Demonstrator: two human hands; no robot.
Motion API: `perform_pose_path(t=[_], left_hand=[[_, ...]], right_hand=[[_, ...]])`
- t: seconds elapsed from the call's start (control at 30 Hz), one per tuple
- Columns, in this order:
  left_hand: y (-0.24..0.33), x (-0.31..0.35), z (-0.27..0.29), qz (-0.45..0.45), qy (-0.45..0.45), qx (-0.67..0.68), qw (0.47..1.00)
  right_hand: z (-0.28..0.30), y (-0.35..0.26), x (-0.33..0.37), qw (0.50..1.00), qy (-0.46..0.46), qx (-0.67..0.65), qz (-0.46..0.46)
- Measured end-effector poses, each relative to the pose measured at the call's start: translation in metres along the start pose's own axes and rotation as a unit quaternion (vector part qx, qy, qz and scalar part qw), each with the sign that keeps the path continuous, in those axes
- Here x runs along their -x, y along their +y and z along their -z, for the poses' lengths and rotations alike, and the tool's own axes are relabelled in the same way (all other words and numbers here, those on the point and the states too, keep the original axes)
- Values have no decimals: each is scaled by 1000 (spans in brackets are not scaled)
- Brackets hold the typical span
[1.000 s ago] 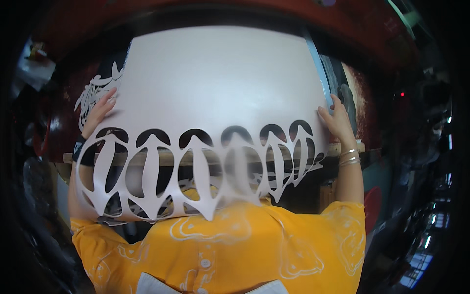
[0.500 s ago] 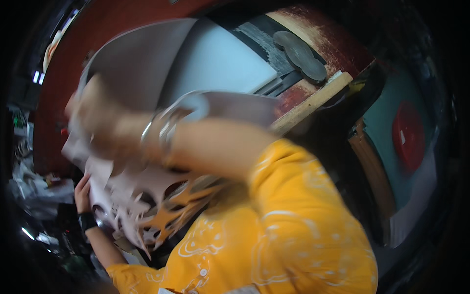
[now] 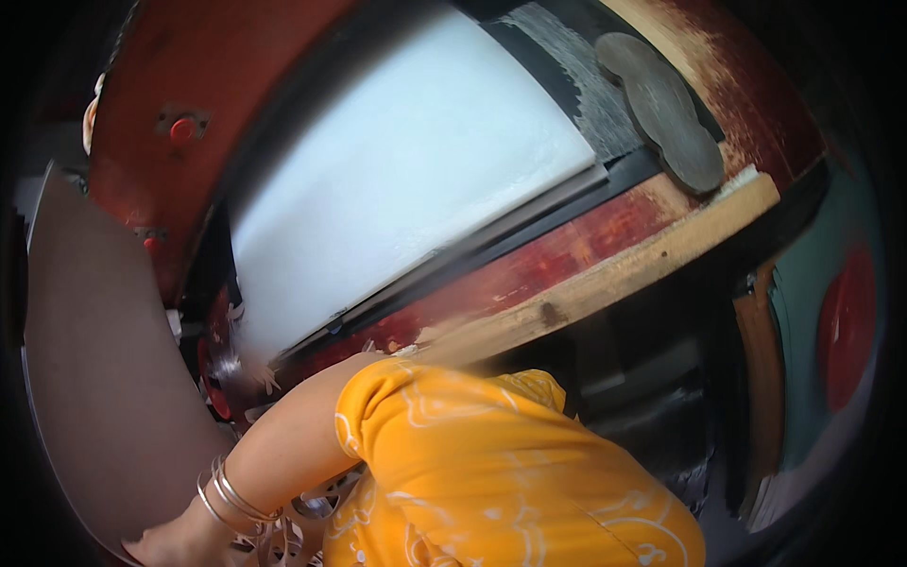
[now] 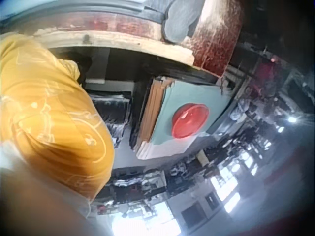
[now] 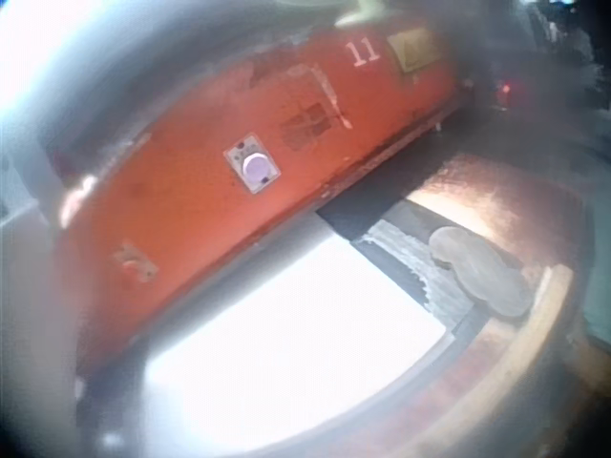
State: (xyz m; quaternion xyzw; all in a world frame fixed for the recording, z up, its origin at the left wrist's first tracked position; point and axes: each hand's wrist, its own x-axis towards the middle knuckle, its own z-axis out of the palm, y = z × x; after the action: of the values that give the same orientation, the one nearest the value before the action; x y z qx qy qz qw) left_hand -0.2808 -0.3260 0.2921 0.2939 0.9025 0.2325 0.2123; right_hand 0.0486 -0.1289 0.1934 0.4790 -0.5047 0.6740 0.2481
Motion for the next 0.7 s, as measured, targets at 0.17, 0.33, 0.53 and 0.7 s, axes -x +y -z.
perform_pose_path(t=[0.17, 0.33, 0.53, 0.7], left_hand=[[-34, 18, 0, 2, -19, 8, 1000], [-73, -30, -89, -157, 15, 127, 979], [-94, -74, -187, -39, -63, 175, 982], [-88, -86, -228, -144, -80, 223, 961]], right_hand=[[27, -11, 37, 991, 82, 93, -41], [45, -102, 204, 974, 101, 186, -84], [-45, -177, 292, 806, 446, 21, -388], [-113, -196, 296, 664, 574, 124, -462]])
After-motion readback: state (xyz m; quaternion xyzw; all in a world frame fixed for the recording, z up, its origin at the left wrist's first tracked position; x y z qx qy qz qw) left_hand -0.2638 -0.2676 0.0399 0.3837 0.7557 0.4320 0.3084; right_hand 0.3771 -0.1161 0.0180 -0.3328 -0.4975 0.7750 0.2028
